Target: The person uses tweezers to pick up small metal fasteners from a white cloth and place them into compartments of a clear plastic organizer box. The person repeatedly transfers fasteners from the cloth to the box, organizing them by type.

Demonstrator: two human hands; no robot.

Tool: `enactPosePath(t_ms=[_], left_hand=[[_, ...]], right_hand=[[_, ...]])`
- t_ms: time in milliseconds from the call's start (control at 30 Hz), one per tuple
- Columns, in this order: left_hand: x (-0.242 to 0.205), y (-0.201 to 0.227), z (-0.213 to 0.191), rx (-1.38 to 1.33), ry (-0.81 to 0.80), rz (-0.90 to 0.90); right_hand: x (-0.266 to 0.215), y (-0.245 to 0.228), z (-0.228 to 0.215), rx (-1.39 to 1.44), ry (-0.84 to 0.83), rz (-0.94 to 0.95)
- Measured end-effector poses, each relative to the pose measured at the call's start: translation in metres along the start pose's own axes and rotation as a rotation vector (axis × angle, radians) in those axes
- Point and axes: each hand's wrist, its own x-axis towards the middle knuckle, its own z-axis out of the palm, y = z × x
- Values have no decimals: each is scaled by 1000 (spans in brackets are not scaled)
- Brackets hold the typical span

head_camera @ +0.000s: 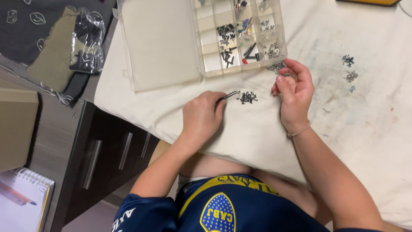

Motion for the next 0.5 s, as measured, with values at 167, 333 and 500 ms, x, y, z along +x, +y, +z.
enactPosePath(t_ms=[167, 333, 500], left_hand=[[29, -9, -27, -7, 210, 85], [97, -27, -27, 57, 343, 79], [127, -20, -28, 124, 272, 15]], right_hand=[[0, -3, 3, 7, 21, 21], [-4, -4, 4, 23, 42, 43], [-1, -1, 6, 73, 74, 86]])
